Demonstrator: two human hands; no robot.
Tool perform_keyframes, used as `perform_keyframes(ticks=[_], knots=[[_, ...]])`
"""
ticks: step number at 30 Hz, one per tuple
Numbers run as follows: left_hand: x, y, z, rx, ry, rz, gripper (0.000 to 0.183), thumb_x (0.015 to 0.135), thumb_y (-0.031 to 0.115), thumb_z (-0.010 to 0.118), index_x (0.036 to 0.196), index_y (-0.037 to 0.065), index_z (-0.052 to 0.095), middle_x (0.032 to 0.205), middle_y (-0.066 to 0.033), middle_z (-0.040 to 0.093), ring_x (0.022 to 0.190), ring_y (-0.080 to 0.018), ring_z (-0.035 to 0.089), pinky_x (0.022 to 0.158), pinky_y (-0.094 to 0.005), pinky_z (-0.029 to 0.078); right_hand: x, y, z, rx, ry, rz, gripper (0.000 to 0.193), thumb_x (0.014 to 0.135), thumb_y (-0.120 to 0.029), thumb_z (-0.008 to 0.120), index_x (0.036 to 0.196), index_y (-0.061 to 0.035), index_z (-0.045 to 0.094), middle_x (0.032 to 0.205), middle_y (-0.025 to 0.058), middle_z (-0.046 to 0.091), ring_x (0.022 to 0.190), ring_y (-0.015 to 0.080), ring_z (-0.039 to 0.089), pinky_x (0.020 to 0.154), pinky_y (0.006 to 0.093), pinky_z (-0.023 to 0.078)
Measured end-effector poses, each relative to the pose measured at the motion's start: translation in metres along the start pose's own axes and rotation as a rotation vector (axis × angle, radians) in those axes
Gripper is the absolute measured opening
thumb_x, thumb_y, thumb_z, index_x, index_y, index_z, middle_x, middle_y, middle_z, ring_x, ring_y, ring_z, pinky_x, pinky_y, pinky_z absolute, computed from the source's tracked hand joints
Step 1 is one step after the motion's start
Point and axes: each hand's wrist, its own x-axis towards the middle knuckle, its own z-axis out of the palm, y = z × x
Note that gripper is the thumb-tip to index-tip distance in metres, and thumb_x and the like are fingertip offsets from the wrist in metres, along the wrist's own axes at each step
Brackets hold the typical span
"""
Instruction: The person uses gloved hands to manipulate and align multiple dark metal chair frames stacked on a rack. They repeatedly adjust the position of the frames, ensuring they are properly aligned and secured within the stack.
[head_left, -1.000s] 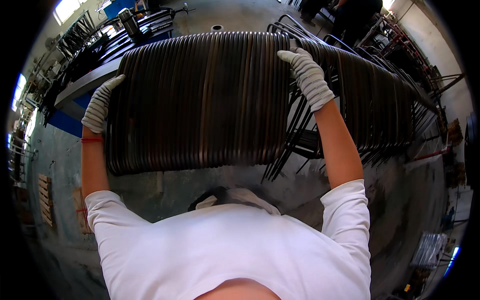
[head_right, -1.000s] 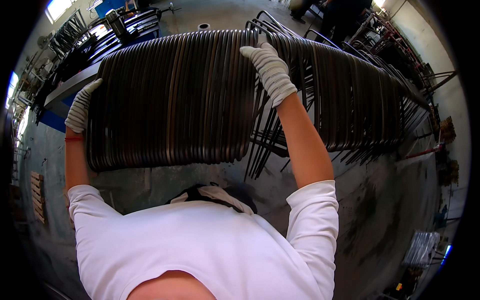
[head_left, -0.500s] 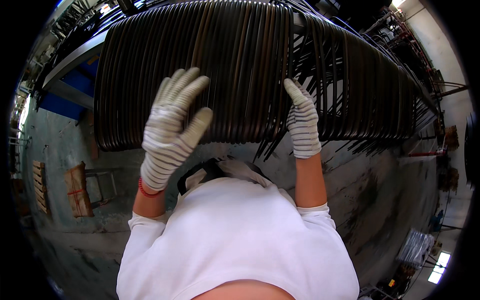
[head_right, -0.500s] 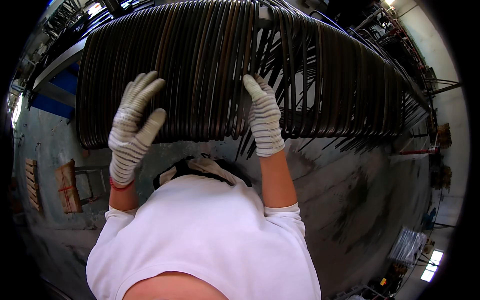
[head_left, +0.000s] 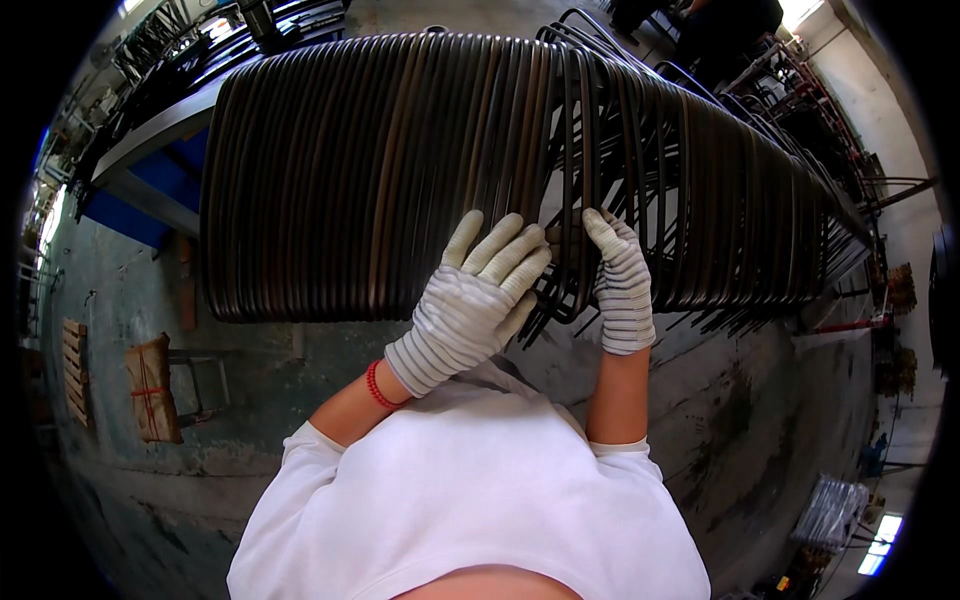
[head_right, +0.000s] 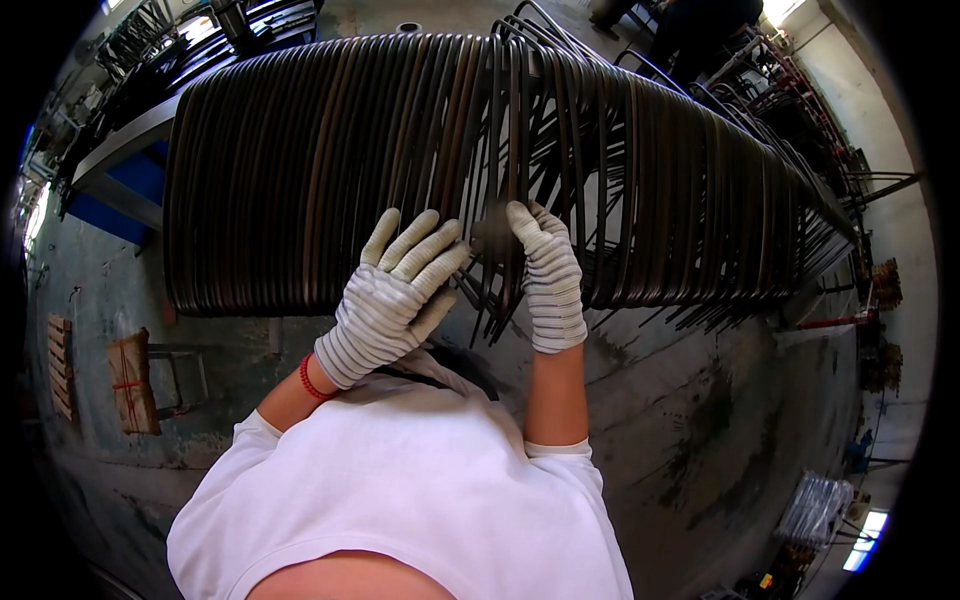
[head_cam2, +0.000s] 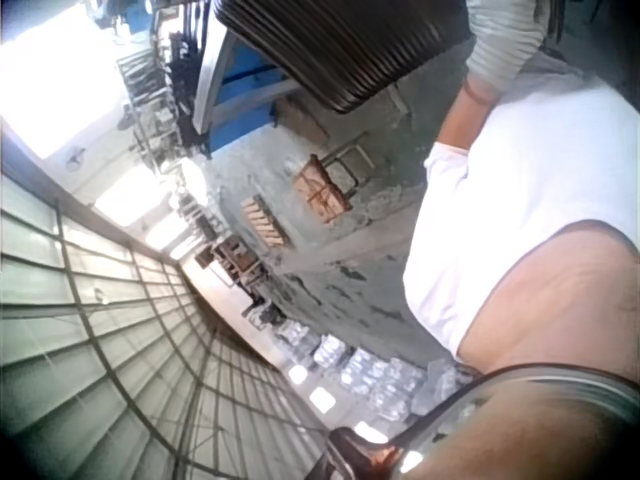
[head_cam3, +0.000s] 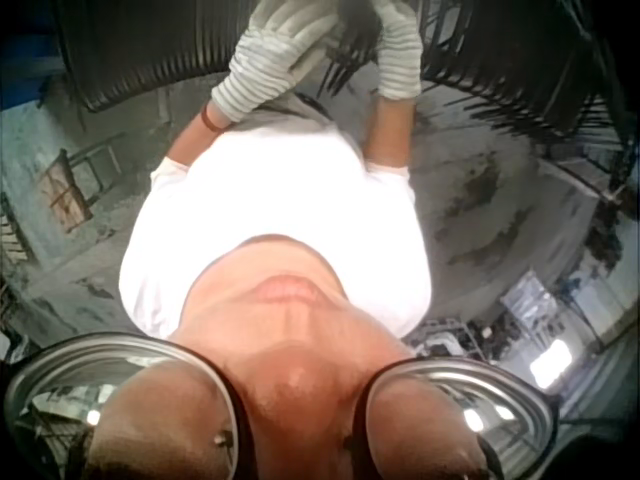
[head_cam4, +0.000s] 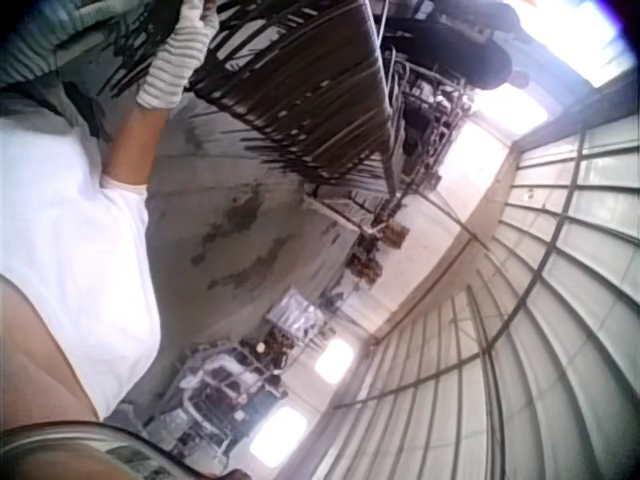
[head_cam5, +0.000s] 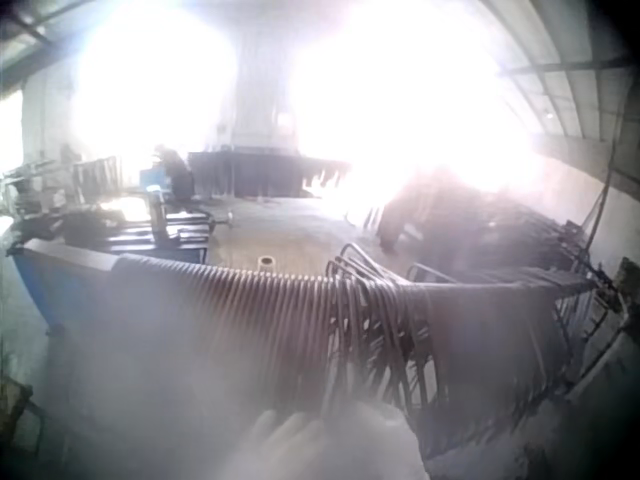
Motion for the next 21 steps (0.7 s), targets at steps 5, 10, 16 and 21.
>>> perform_keyframes(ticks=[5,10,16,21], knots=[[0.007,0.001,0.000,0.032,0.009,-0.005,0.042,0.081,0.023,0.066,0.120,0.012,0.059,0.135,-0.0103,0.053,0.132,-0.0296,0.043,0.114,-0.0507,0.023,0.000,0.005,0.004,-0.021,0.000,-0.010,0.018,0.086,-0.015,0.068,0.100,-0.0086,0.060,0.085,0.0021,0.065,0.072,0.0110,0.063,0.067,0.0226,0.052],[0.023,0.001,-0.004,0.090,-0.039,0.011,0.028,0.078,0.026,0.070,0.100,0.011,0.065,0.136,-0.0123,0.052,0.132,-0.0327,0.042,0.113,-0.0546,0.022,-0.005,-0.007,0.019,0.012,0.109,-0.081,0.014,0.086,-0.015,0.068,0.095,-0.0076,0.060,0.079,0.0016,0.064,0.068,0.0087,0.060,0.063,0.0215,0.051],[0.023,0.001,0.006,0.049,0.043,-0.015,0.020,0.076,0.023,0.070,0.090,0.010,0.064,0.138,-0.0123,0.050,0.132,-0.0326,0.041,0.112,-0.0587,0.021,-0.001,0.018,0.034,-0.014,0.102,-0.283,0.019,0.088,-0.014,0.065,0.103,-0.0052,0.057,0.086,0.0020,0.063,0.073,0.0087,0.060,0.066,0.0212,0.051],[0.017,-0.003,0.012,0.034,0.040,-0.046,0.017,0.077,0.021,0.069,0.089,0.011,0.063,0.139,-0.0111,0.049,0.134,-0.0315,0.039,0.111,-0.0603,0.020,-0.004,0.022,0.034,0.062,0.098,-0.194,0.024,0.086,-0.012,0.066,0.107,-0.0032,0.057,0.088,0.0029,0.063,0.077,0.0093,0.060,0.069,0.0219,0.051]])
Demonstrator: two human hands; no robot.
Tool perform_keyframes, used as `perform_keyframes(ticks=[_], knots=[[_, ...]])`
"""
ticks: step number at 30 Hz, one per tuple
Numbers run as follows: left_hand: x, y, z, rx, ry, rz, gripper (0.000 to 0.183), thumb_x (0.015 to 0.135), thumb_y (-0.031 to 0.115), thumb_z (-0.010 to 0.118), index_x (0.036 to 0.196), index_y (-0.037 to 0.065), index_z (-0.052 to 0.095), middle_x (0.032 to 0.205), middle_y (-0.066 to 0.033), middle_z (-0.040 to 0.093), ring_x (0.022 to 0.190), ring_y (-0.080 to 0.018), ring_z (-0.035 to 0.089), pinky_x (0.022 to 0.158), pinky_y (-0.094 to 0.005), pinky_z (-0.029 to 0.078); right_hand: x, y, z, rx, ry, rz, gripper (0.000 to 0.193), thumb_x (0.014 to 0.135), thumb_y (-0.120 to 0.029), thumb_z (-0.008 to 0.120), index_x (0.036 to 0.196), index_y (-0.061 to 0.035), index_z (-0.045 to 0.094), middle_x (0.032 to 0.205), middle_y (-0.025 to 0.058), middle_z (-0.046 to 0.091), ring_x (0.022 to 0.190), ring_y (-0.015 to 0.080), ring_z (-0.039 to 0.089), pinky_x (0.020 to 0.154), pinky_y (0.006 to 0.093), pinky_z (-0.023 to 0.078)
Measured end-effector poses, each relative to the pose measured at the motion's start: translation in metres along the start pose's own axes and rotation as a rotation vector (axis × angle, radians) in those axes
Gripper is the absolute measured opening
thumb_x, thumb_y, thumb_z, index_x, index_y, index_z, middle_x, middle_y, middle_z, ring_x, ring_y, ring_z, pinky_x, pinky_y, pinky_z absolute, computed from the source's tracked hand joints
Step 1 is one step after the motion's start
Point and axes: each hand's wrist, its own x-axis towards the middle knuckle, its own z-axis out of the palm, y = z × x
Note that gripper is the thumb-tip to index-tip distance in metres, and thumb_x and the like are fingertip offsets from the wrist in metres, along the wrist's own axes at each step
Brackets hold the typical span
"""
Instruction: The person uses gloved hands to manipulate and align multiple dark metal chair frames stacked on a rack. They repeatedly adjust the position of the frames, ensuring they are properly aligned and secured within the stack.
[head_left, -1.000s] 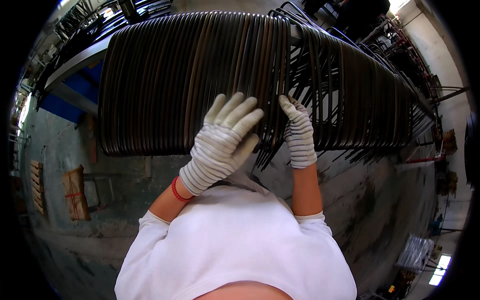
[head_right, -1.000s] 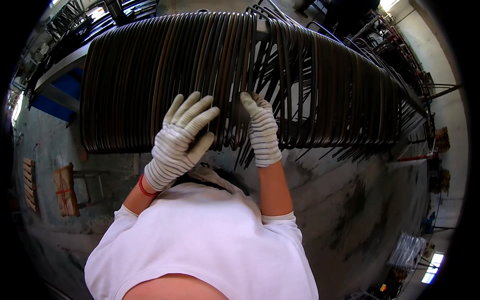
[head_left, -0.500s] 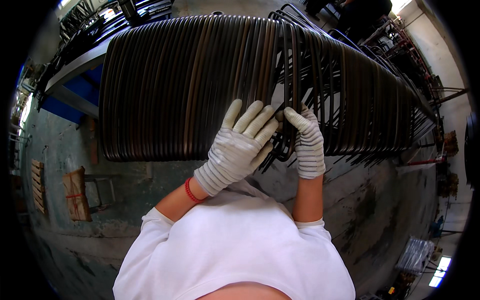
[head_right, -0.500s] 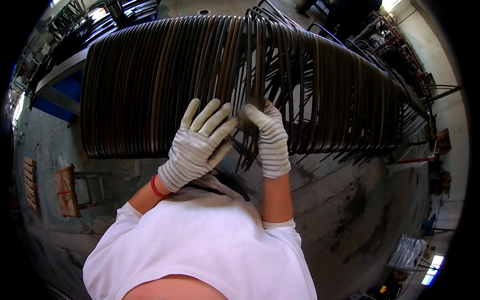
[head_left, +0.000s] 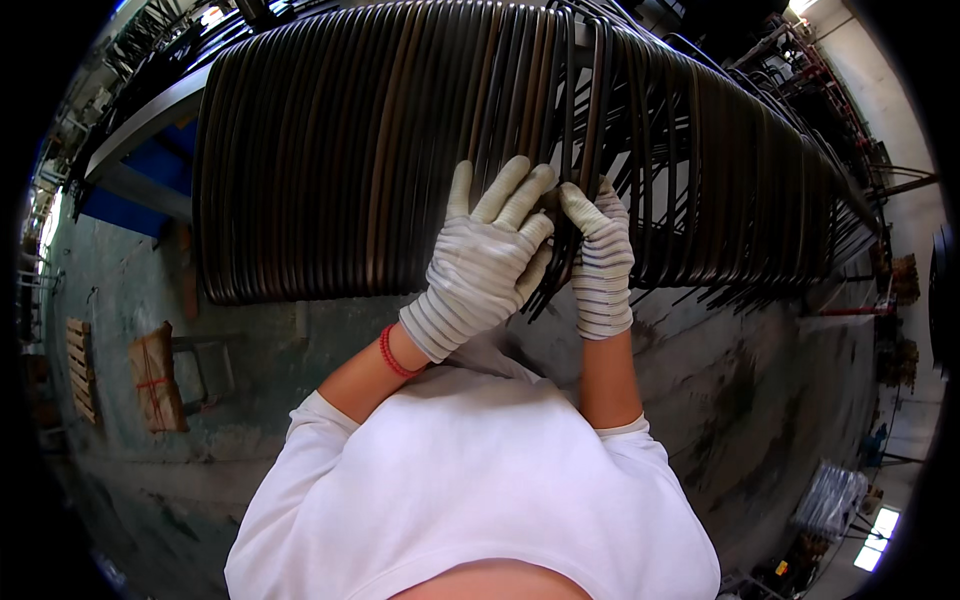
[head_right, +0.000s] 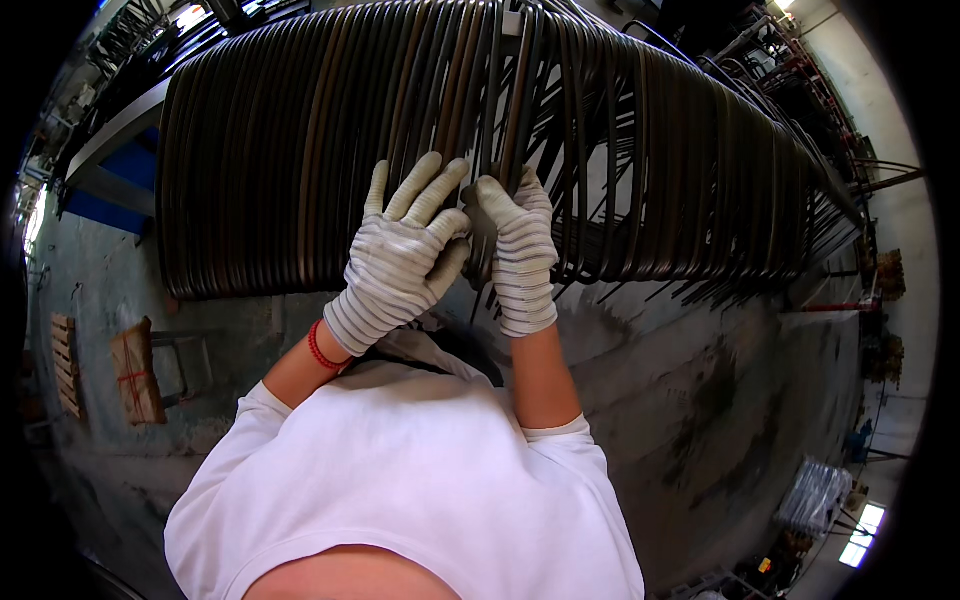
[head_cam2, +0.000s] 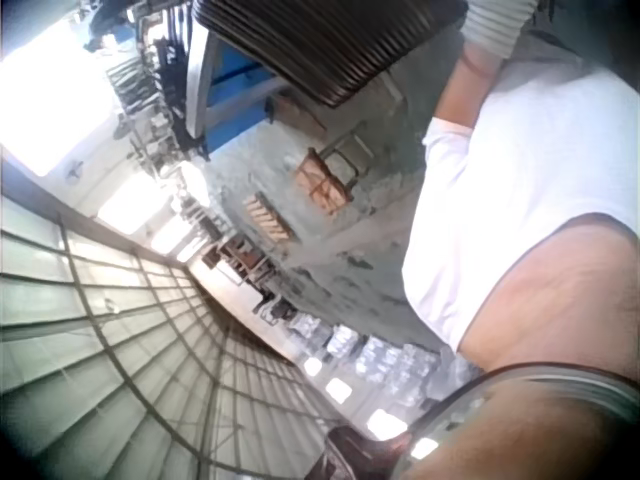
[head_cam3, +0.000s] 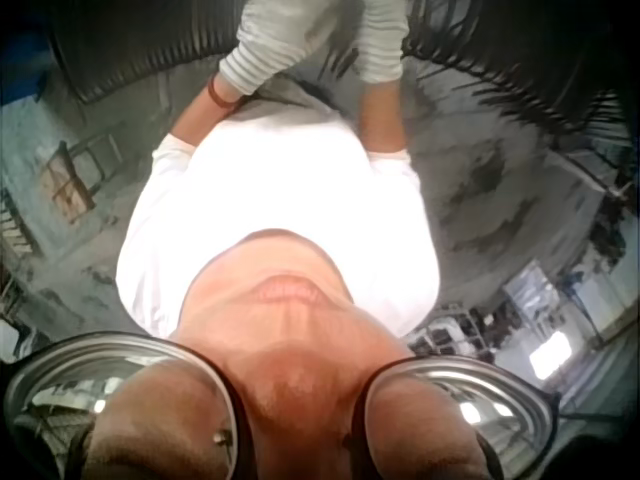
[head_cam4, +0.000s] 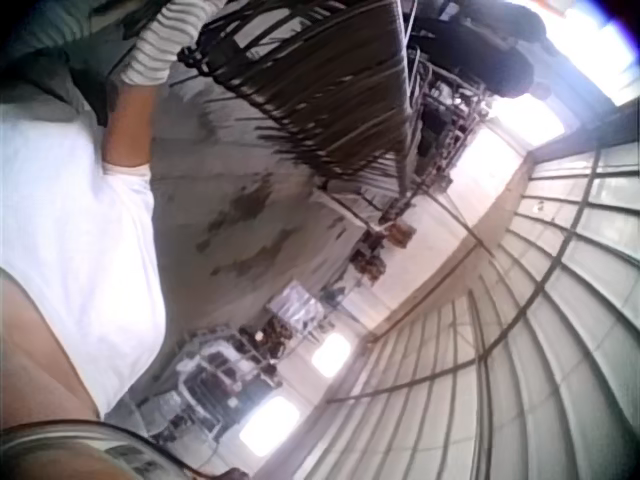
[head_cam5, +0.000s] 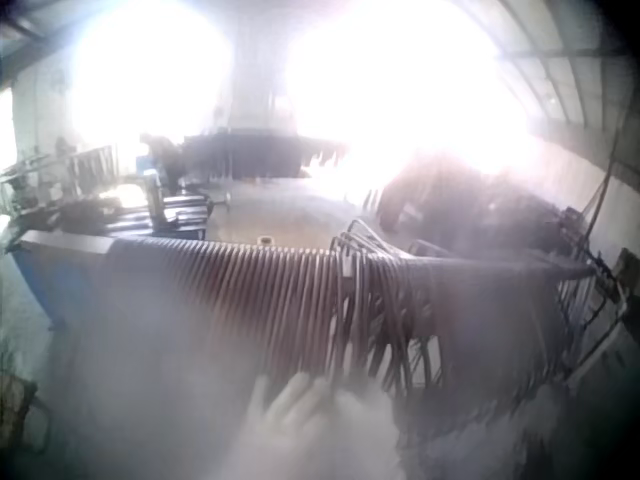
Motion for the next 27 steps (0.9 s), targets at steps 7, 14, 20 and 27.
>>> perform_keyframes(ticks=[7,14,20,27], knots=[[-0.011,-0.003,0.006,-0.030,-0.014,0.005,0.054,0.078,0.022,0.068,0.129,0.018,0.051,0.139,-0.0095,0.048,0.135,-0.0302,0.038,0.113,-0.0574,0.018,-0.004,0.000,-0.028,0.126,-0.095,0.172,0.023,0.088,-0.016,0.067,0.105,-0.0030,0.059,0.090,0.0074,0.066,0.077,0.0161,0.064,0.069,0.0280,0.055],[-0.029,-0.002,0.010,-0.037,0.018,-0.013,0.068,0.078,0.025,0.068,0.140,0.013,0.043,0.143,-0.0094,0.044,0.136,-0.0293,0.036,0.115,-0.0498,0.019,-0.023,0.011,-0.045,0.232,-0.224,0.257,0.045,0.095,-0.032,0.054,0.124,0.0034,0.056,0.111,0.0198,0.065,0.103,0.0256,0.064,0.096,0.0361,0.048],[-0.035,0.005,0.009,0.006,-0.003,0.012,0.080,0.070,0.020,0.071,0.141,0.006,0.038,0.143,-0.0147,0.041,0.135,-0.0323,0.034,0.113,-0.0534,0.021,-0.040,0.050,-0.078,0.170,-0.372,-0.001,0.049,0.083,-0.006,0.062,0.131,-0.0030,0.050,0.121,0.0116,0.060,0.115,0.0204,0.056,0.099,0.0325,0.043],[-0.054,0.003,0.013,-0.081,0.036,-0.036,0.083,0.073,0.020,0.072,0.145,0.005,0.033,0.147,-0.0187,0.035,0.137,-0.0393,0.030,0.114,-0.0514,0.020,-0.048,0.045,-0.065,-0.220,-0.278,0.052,0.049,0.078,0.006,0.058,0.125,-0.0021,0.052,0.120,0.0079,0.060,0.115,0.0168,0.055,0.102,0.0316,0.041]])
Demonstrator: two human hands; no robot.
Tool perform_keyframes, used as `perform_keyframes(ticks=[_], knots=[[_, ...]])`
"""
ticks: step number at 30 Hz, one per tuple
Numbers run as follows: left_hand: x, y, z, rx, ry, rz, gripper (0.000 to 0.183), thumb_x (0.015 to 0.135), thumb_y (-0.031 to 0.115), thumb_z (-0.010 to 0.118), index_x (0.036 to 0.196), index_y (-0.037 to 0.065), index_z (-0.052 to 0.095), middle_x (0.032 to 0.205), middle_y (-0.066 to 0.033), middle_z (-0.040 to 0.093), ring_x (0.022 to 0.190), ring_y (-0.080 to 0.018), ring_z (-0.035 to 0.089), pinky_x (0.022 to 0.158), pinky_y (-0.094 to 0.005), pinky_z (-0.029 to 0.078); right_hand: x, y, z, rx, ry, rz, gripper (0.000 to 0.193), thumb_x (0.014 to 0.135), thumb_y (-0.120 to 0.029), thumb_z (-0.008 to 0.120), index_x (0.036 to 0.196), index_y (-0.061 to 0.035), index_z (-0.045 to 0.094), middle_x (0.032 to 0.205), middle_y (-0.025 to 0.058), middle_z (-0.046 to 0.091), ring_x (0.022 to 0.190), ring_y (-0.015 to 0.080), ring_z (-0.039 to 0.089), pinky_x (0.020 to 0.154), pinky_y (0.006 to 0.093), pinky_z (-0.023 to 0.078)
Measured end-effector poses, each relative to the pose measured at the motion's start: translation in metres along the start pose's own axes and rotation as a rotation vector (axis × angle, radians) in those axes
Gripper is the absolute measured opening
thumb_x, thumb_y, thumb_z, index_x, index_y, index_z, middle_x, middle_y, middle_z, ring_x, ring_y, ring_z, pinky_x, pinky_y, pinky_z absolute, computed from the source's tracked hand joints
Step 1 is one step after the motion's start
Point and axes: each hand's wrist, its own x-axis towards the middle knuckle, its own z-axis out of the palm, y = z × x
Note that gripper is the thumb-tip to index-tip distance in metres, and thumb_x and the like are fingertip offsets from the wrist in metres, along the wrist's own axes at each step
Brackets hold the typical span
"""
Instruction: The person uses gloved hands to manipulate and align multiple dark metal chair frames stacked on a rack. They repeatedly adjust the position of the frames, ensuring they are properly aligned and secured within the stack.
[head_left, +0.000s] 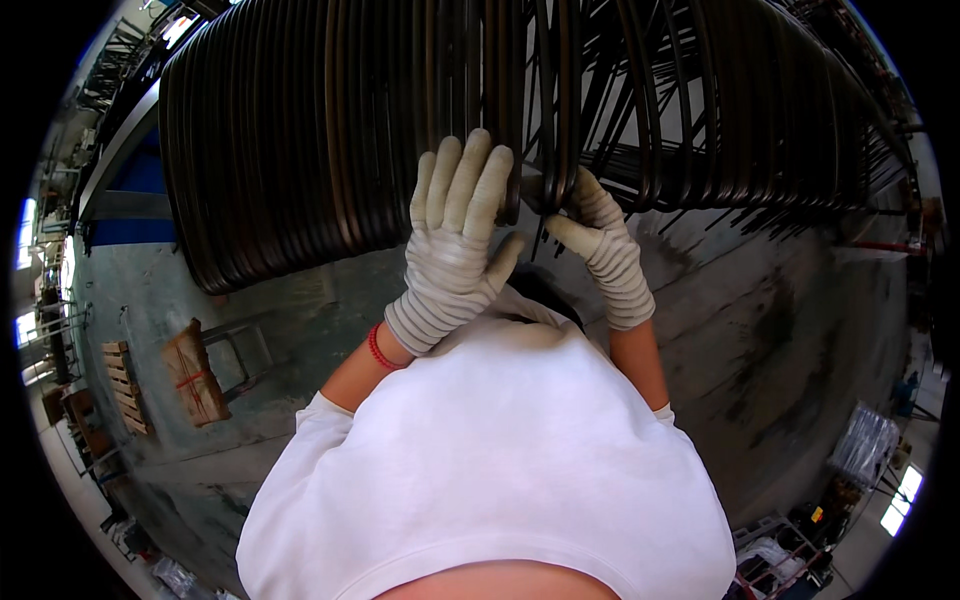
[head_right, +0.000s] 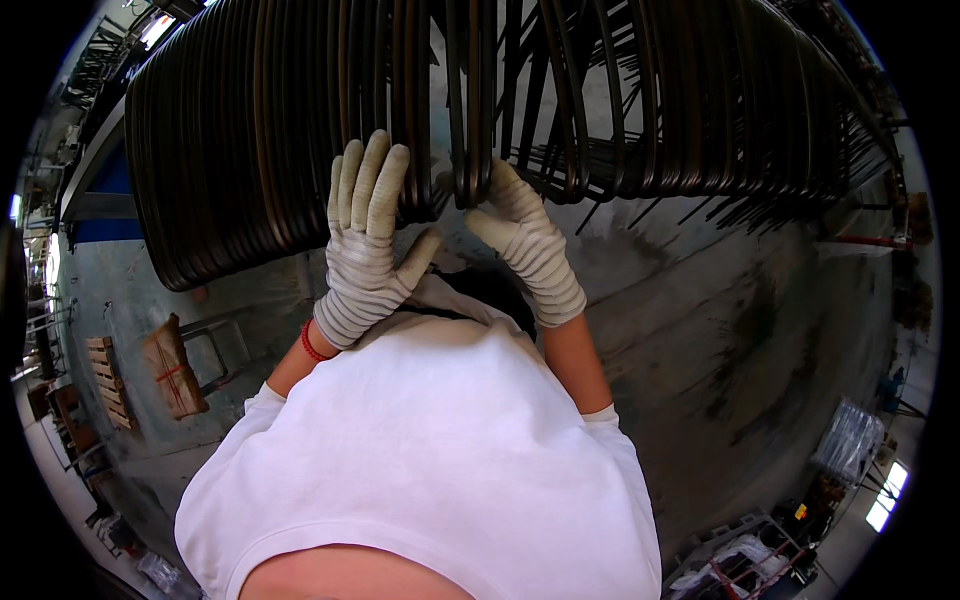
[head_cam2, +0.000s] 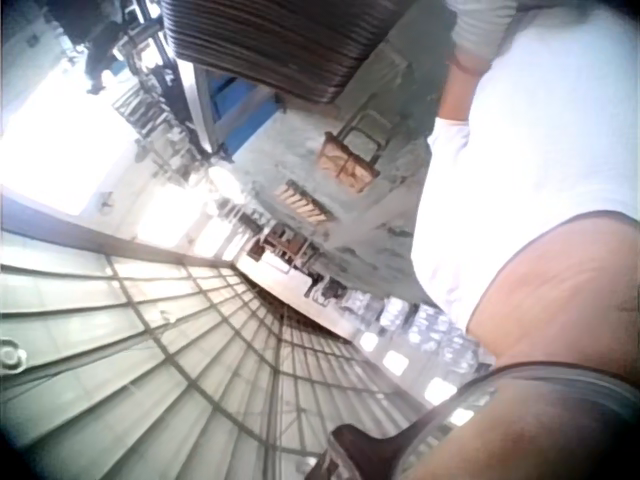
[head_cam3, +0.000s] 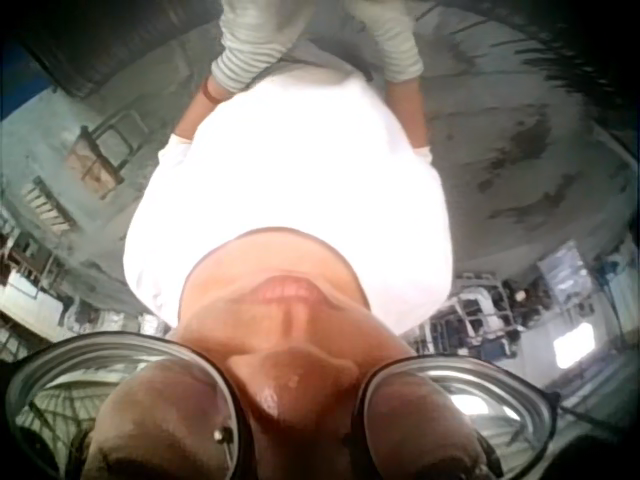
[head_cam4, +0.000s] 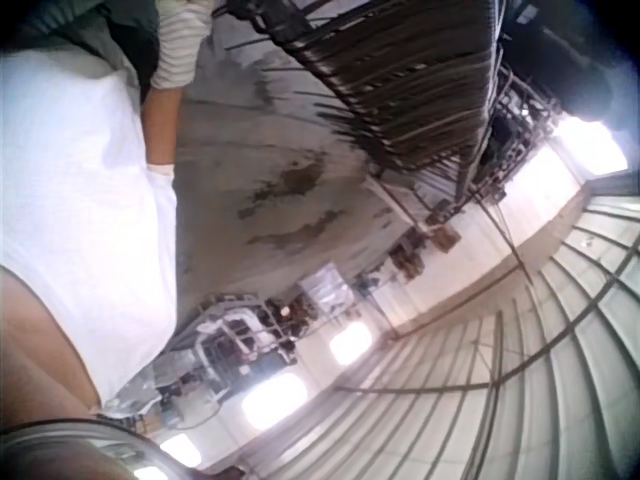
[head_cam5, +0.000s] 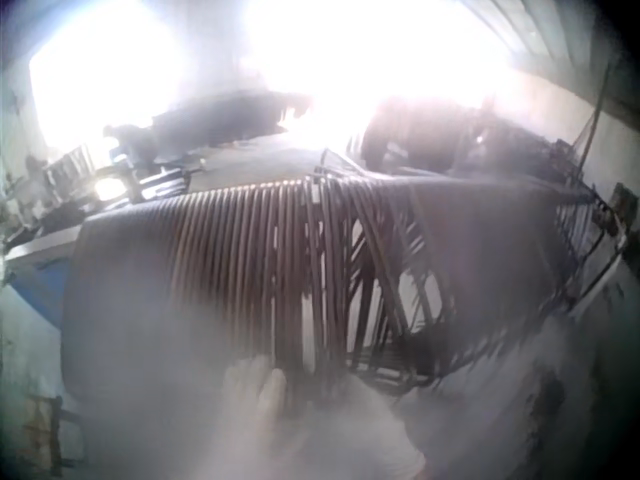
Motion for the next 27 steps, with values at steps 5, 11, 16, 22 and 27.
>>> perform_keyframes(ticks=[5,11,16,22,27], knots=[[-0.009,-0.006,0.000,0.070,0.079,-0.058,0.084,0.074,0.019,0.071,0.145,0.002,0.031,0.148,-0.0207,0.032,0.137,-0.0418,0.029,0.113,-0.0528,0.021,0.009,0.008,0.010,-0.043,-0.003,0.053,0.051,0.076,0.009,0.059,0.124,-0.0071,0.055,0.114,0.0025,0.063,0.107,0.0113,0.057,0.095,0.0294,0.045],[-0.014,-0.011,0.002,0.148,0.048,-0.072,0.084,0.073,0.022,0.071,0.145,0.002,0.031,0.147,-0.0217,0.032,0.136,-0.0419,0.030,0.112,-0.0530,0.023,0.013,0.010,0.013,0.094,-0.078,0.077,0.049,0.075,0.004,0.064,0.123,-0.0054,0.053,0.114,0.0043,0.060,0.109,0.0145,0.055,0.100,0.0326,0.042],[-0.013,-0.010,0.002,0.169,0.022,-0.070,0.086,0.071,0.022,0.071,0.145,0.003,0.031,0.147,-0.0215,0.032,0.135,-0.0407,0.031,0.113,-0.0522,0.023,0.011,0.018,0.023,0.002,-0.040,-0.063,0.047,0.075,-0.002,0.067,0.119,-0.0080,0.052,0.109,0.0025,0.057,0.108,0.0146,0.052,0.100,0.0327,0.040],[-0.014,-0.010,0.000,0.174,0.012,-0.071,0.087,0.070,0.022,0.073,0.145,0.004,0.032,0.148,-0.0211,0.030,0.136,-0.0394,0.030,0.113,-0.0510,0.023,0.011,0.015,0.024,0.005,-0.043,-0.006,0.045,0.074,-0.003,0.068,0.116,-0.0081,0.052,0.108,0.0023,0.057,0.106,0.0134,0.051,0.098,0.0318,0.041],[-0.012,-0.008,-0.004,0.149,-0.015,-0.088,0.089,0.068,0.021,0.076,0.145,0.009,0.034,0.149,-0.0199,0.030,0.136,-0.0391,0.030,0.113,-0.0496,0.024,0.015,0.010,0.020,-0.042,-0.041,0.015,0.047,0.072,0.002,0.068,0.116,-0.0099,0.057,0.104,-0.0008,0.061,0.100,0.0108,0.055,0.091,0.0303,0.046]])
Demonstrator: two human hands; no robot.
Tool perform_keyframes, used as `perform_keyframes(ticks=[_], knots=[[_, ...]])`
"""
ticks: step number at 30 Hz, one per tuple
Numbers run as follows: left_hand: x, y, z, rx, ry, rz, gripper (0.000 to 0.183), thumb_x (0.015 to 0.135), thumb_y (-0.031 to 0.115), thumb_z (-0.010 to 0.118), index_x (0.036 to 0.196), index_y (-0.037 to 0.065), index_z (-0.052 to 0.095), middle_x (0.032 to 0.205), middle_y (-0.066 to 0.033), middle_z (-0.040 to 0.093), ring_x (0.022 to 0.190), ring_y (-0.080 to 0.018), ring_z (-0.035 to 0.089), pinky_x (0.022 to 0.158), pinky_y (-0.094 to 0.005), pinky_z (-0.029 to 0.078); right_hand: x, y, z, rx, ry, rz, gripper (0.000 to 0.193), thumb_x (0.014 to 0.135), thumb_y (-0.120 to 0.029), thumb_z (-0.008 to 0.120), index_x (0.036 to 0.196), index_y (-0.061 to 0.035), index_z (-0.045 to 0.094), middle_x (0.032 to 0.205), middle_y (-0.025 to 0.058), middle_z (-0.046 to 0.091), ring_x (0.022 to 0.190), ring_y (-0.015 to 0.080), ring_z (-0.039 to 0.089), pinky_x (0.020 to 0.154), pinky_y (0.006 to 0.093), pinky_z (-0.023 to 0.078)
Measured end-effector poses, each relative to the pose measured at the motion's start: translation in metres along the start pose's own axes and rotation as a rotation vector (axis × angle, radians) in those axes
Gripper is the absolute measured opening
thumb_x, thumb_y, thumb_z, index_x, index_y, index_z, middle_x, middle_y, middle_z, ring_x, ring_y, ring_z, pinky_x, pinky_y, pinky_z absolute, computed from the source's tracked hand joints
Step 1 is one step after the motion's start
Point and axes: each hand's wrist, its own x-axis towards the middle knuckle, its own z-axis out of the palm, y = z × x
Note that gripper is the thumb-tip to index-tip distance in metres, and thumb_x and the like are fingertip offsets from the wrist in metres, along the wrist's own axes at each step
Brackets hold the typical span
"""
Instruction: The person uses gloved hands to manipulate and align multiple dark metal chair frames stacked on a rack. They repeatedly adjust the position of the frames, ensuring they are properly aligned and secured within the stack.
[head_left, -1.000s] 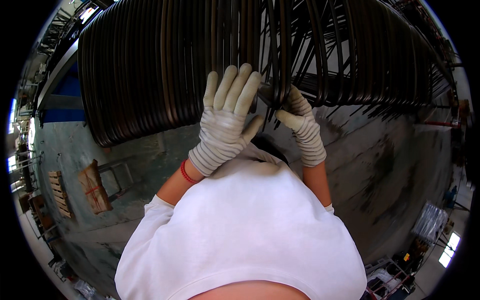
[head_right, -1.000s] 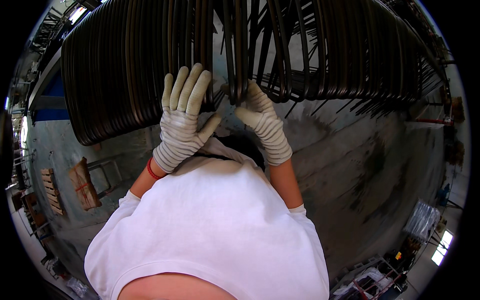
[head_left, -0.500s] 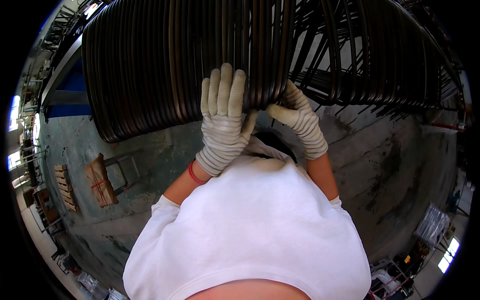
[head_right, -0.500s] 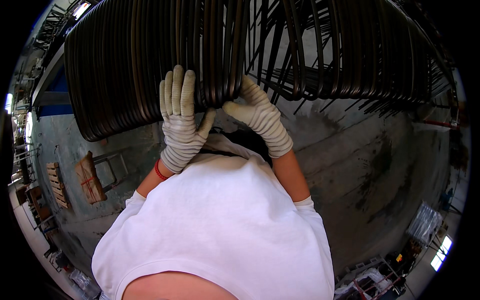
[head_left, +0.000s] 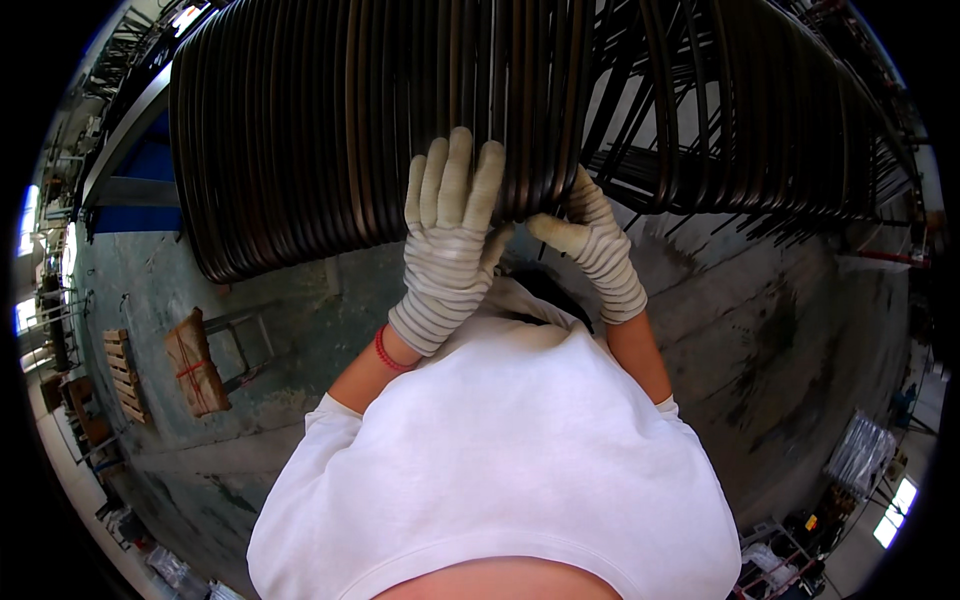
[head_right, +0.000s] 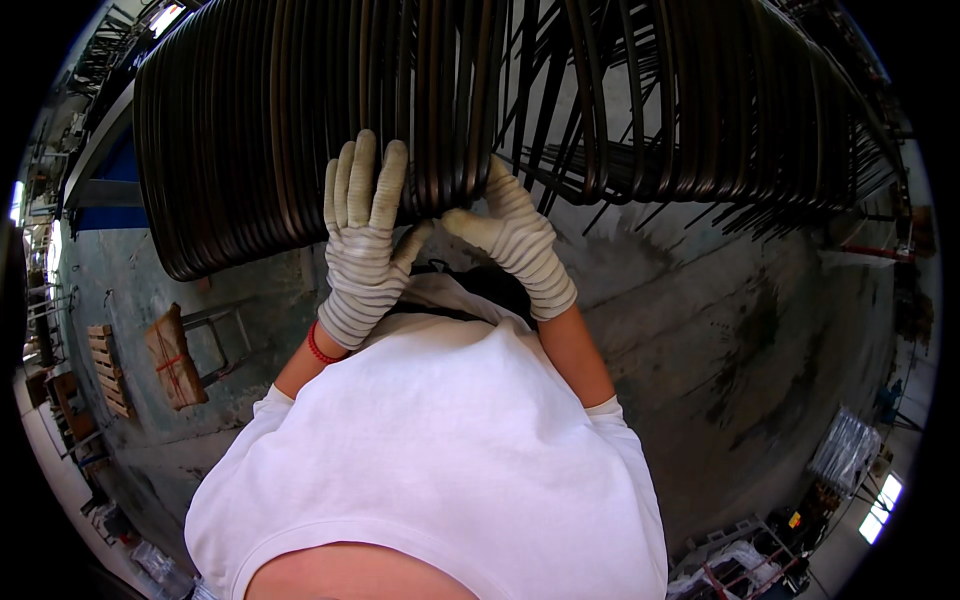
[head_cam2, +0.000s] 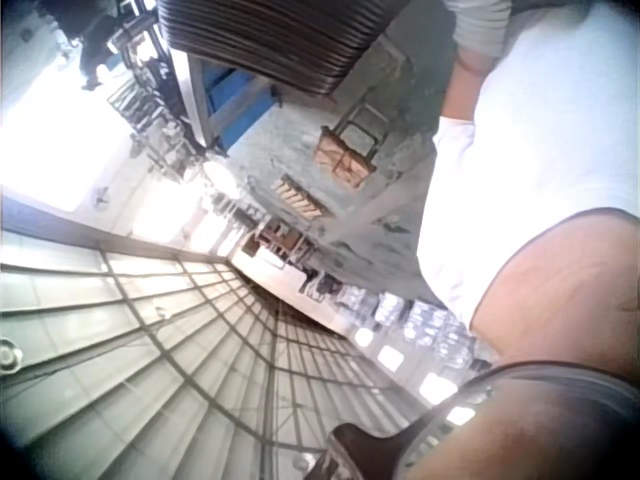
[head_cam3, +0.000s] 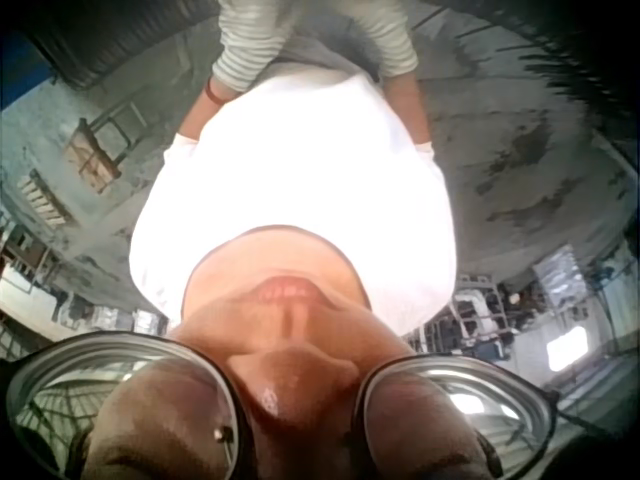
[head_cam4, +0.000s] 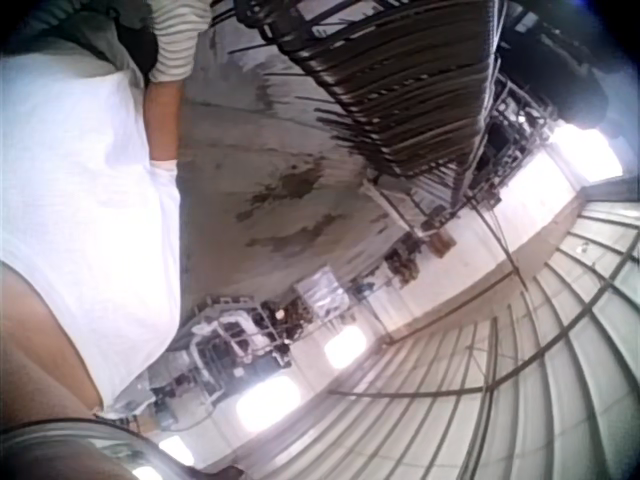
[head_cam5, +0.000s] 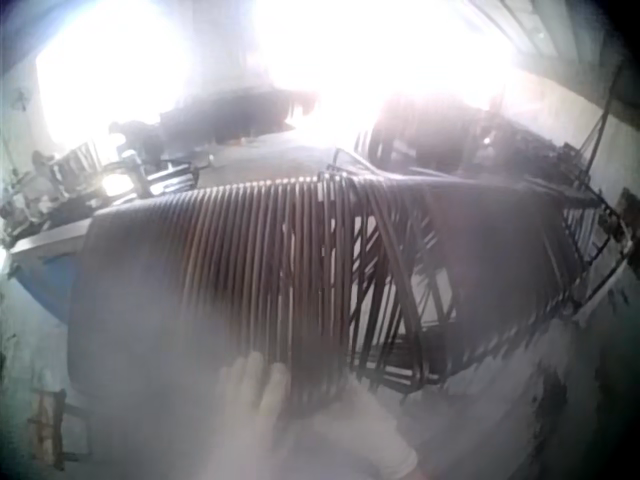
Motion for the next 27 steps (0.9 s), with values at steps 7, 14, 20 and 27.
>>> perform_keyframes(ticks=[7,14,20,27], knots=[[-0.001,0.003,0.000,0.036,-0.032,-0.025,0.085,0.067,0.022,0.076,0.144,0.019,0.041,0.149,-0.0177,0.031,0.136,-0.0378,0.031,0.114,-0.0482,0.024,-0.004,0.009,-0.015,0.055,0.060,-0.067,0.048,0.070,0.008,0.068,0.115,-0.0081,0.059,0.099,0.0002,0.065,0.091,0.0105,0.061,0.082,0.0279,0.053],[-0.002,0.000,0.005,0.031,0.021,0.001,0.081,0.070,0.028,0.072,0.144,0.015,0.040,0.149,-0.0170,0.031,0.137,-0.0354,0.031,0.115,-0.0475,0.022,-0.004,0.023,-0.041,0.163,0.126,-0.072,0.045,0.073,0.009,0.067,0.115,-0.0059,0.059,0.093,0.0017,0.066,0.087,0.0110,0.063,0.080,0.0275,0.054],[-0.004,0.001,0.004,0.068,0.032,0.025,0.080,0.075,0.033,0.068,0.144,0.009,0.037,0.149,-0.0175,0.032,0.137,-0.0347,0.031,0.115,-0.0467,0.021,-0.011,0.017,-0.037,0.213,0.002,-0.161,0.045,0.078,0.002,0.066,0.122,-0.0037,0.056,0.105,0.0019,0.064,0.098,0.0108,0.061,0.086,0.0263,0.050],[-0.003,0.000,0.004,0.065,0.007,0.030,0.081,0.075,0.031,0.068,0.145,0.009,0.034,0.149,-0.0182,0.031,0.137,-0.0355,0.030,0.116,-0.0469,0.020,-0.019,0.013,-0.034,0.400,-0.010,-0.131,0.054,0.077,0.000,0.066,0.130,-0.0033,0.052,0.115,0.0062,0.064,0.105,0.0155,0.061,0.094,0.0311,0.048]])
